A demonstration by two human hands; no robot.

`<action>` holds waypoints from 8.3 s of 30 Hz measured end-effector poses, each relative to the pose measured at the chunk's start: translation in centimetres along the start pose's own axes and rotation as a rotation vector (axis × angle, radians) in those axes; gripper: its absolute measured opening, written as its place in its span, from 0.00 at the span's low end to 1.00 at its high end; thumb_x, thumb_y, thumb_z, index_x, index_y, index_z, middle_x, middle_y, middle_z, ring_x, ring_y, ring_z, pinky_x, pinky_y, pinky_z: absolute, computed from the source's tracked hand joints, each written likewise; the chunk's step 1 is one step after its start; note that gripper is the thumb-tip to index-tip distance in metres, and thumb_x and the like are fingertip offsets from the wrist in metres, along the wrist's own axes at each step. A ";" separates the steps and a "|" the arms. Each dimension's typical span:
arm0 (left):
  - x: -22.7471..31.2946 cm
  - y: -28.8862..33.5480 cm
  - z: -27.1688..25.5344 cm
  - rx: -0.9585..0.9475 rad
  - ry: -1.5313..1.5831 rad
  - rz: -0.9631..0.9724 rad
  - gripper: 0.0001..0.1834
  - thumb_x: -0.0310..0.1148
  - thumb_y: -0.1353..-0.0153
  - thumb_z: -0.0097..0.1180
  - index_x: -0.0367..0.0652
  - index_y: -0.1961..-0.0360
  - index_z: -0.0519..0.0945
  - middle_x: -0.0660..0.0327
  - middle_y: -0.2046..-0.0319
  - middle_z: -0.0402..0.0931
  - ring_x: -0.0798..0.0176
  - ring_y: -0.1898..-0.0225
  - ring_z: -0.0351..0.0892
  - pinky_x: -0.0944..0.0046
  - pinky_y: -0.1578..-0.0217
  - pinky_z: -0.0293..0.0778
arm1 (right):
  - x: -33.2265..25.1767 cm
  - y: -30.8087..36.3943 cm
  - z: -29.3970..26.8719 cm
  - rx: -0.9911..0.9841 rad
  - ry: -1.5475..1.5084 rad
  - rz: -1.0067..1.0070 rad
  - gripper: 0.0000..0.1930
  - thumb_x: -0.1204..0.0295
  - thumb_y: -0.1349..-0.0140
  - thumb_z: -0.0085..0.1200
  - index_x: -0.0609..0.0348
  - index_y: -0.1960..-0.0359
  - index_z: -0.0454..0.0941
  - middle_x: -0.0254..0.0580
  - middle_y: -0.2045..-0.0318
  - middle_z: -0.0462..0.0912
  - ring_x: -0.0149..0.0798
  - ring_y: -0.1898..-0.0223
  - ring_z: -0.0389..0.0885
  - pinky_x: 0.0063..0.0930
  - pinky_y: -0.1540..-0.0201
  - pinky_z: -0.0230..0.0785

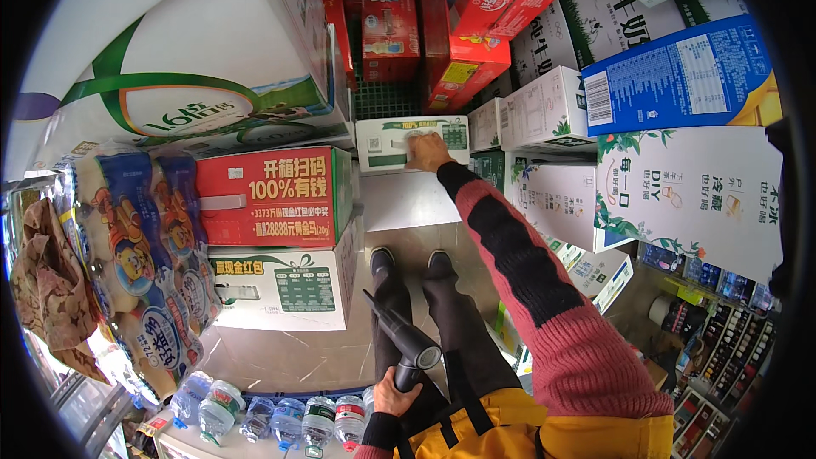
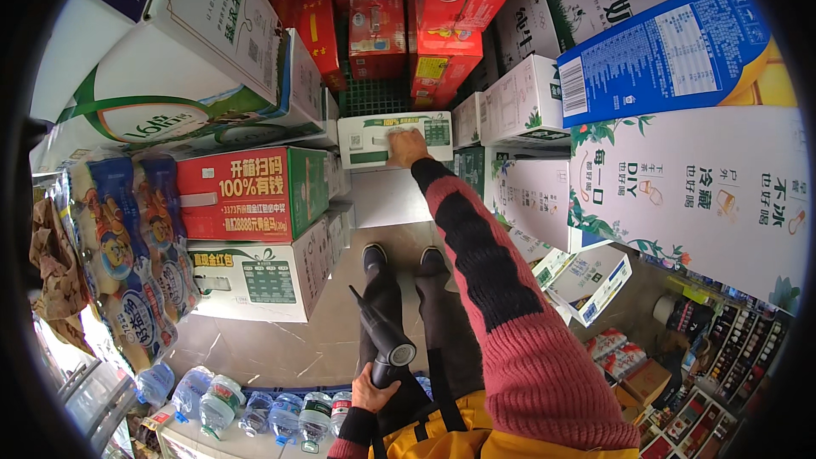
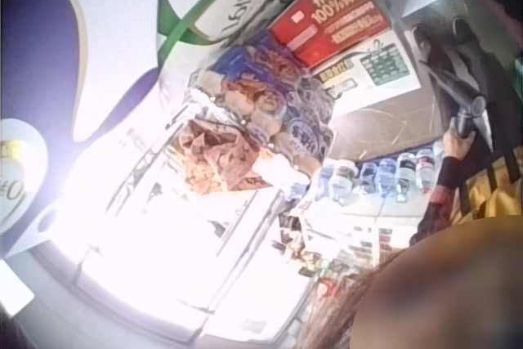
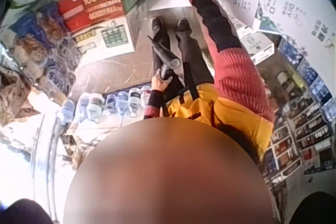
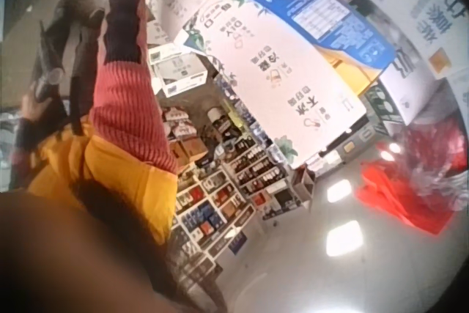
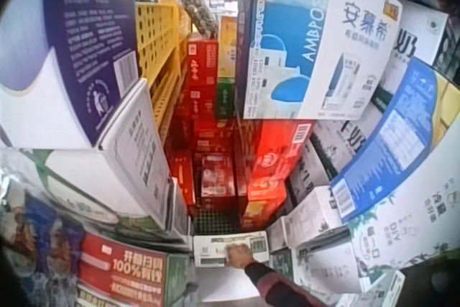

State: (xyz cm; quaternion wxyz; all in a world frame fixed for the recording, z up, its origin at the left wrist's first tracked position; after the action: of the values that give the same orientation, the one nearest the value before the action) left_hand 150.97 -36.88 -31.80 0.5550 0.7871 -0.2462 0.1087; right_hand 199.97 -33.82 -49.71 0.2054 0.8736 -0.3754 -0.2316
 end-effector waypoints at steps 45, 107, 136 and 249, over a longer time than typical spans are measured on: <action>0.2 -0.1 1.0 -0.360 -0.818 0.258 0.33 0.43 0.63 0.70 0.38 0.54 0.75 0.43 0.64 0.80 0.42 0.59 0.80 0.52 0.55 0.75 | 10.3 54.7 37.9 0.618 -1.422 1.546 0.17 0.58 0.55 0.54 0.64 0.80 0.78 0.51 0.79 0.80 0.50 0.75 0.79 0.40 0.68 0.70; -37.2 22.8 8.2 0.455 0.782 -0.550 0.23 0.34 0.61 0.63 0.33 0.62 0.75 0.39 0.70 0.78 0.38 0.63 0.79 0.53 0.62 0.74 | -52.4 20.7 44.6 -0.360 -0.683 -0.198 0.23 0.66 0.55 0.59 0.69 0.60 0.70 0.59 0.66 0.77 0.53 0.60 0.78 0.40 0.58 0.69; -2.6 2.3 0.6 0.068 0.059 0.489 0.31 0.46 0.51 0.66 0.36 0.52 0.72 0.48 0.55 0.72 0.47 0.53 0.73 0.56 0.52 0.70 | -17.8 41.2 12.2 0.110 -2.171 0.185 0.18 0.64 0.32 0.49 0.64 0.48 0.67 0.41 0.56 0.78 0.34 0.53 0.77 0.29 0.48 0.70; -10.7 -5.8 3.2 0.254 -0.578 -0.755 0.48 0.57 0.72 0.72 0.36 0.54 0.65 0.50 0.59 0.71 0.50 0.52 0.72 0.56 0.49 0.69 | 8.5 9.0 23.1 1.014 -1.670 0.667 0.21 0.78 0.52 0.64 0.65 0.54 0.74 0.37 0.63 0.79 0.35 0.63 0.75 0.30 0.56 0.68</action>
State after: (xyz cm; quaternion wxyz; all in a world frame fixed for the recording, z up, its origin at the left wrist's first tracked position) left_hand 144.46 -35.44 -42.43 0.3642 0.8808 -0.0723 -0.2940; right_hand 187.24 -50.20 -65.76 -0.4595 0.2698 -0.6752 -0.5101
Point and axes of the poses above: each hand's wrist, its own y-axis away from the middle knuckle, its own z-axis out of the palm, x = y × z, the point moved 6 cm from there along -y, towards the middle knuckle
